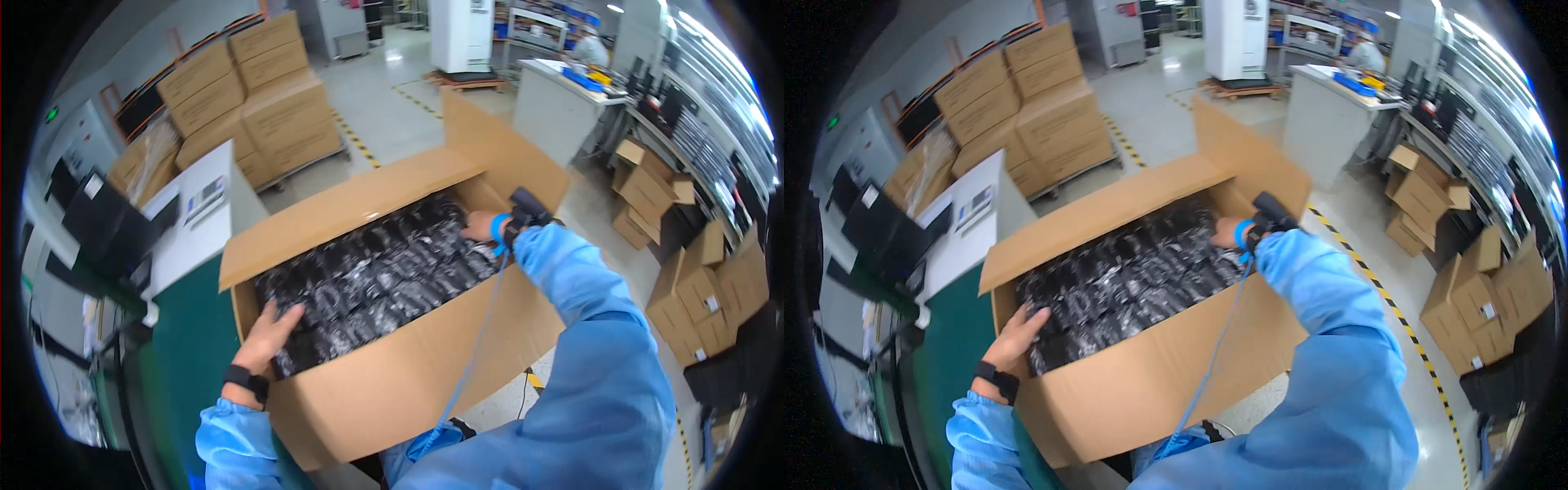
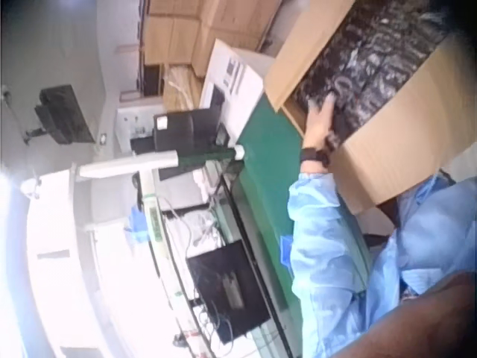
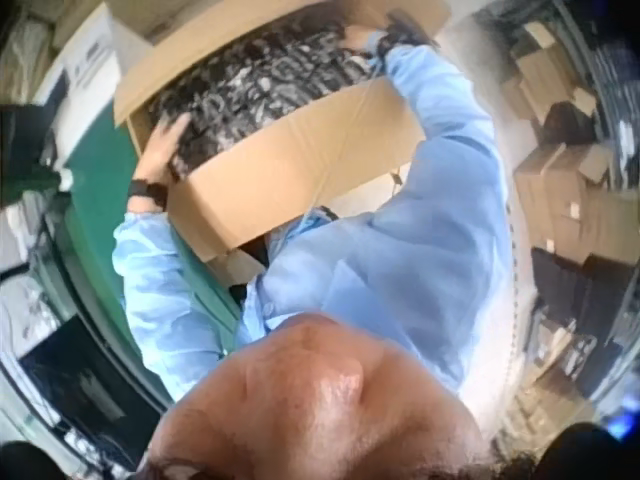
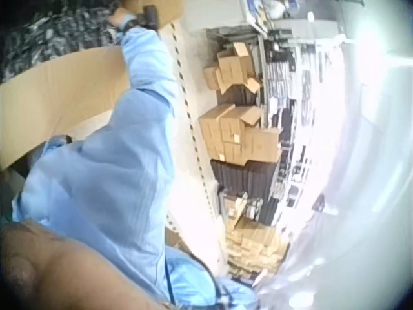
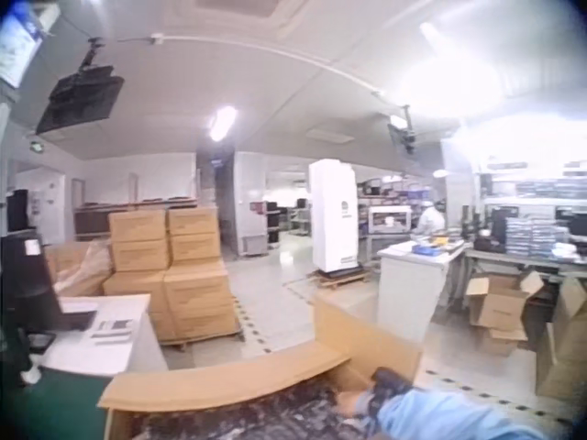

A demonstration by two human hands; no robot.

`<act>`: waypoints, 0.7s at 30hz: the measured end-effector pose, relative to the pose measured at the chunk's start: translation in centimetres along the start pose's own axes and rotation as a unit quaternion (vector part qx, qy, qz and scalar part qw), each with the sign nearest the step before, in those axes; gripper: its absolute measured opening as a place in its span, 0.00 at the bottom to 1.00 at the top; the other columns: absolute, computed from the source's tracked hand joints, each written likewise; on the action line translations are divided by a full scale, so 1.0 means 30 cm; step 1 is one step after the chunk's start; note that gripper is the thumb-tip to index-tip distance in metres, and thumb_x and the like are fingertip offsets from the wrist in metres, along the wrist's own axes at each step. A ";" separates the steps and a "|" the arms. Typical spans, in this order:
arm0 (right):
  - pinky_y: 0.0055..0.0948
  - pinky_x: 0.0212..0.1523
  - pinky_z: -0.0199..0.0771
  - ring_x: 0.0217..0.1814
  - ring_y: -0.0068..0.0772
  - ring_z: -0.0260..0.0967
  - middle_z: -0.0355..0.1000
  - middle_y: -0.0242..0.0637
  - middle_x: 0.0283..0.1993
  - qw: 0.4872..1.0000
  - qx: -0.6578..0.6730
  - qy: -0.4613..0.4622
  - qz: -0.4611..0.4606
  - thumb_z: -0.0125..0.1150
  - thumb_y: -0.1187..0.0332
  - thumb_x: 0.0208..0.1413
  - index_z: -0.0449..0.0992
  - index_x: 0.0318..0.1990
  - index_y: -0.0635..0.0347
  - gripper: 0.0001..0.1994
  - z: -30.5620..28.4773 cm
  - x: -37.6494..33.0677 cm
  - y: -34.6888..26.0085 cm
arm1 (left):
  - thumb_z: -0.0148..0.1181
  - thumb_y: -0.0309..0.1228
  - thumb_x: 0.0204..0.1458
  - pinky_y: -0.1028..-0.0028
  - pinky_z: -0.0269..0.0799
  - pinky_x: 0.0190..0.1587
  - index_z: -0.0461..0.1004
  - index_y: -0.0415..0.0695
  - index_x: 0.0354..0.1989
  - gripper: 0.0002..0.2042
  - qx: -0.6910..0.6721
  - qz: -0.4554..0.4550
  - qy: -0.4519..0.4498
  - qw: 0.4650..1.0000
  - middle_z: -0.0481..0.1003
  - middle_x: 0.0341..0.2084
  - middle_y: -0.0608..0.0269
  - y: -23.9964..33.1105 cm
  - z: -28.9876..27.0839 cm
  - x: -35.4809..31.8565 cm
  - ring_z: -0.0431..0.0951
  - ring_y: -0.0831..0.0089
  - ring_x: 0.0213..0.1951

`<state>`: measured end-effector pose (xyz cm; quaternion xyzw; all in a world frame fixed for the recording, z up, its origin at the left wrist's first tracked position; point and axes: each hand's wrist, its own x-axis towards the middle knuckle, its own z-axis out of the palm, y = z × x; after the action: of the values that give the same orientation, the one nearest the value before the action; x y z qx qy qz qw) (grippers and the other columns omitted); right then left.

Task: Applying adhesive labels to small black plastic components and organizing them into a shipping box.

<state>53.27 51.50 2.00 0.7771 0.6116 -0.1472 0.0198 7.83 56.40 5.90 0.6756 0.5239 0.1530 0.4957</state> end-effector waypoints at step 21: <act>0.32 0.60 0.54 0.62 0.49 0.55 0.55 0.61 0.59 0.953 0.282 0.064 0.092 0.50 0.36 0.44 0.45 0.60 0.78 0.51 0.034 0.079 0.056 | 0.50 0.61 0.44 0.59 0.50 0.59 0.35 0.33 0.63 0.50 0.044 -0.211 0.080 0.973 0.49 0.60 0.41 -0.213 -0.068 0.347 0.48 0.50 0.63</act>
<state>55.17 53.11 0.18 0.8114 0.4713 -0.2614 -0.2260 7.00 66.11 -1.73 0.5565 0.6989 0.0758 0.4429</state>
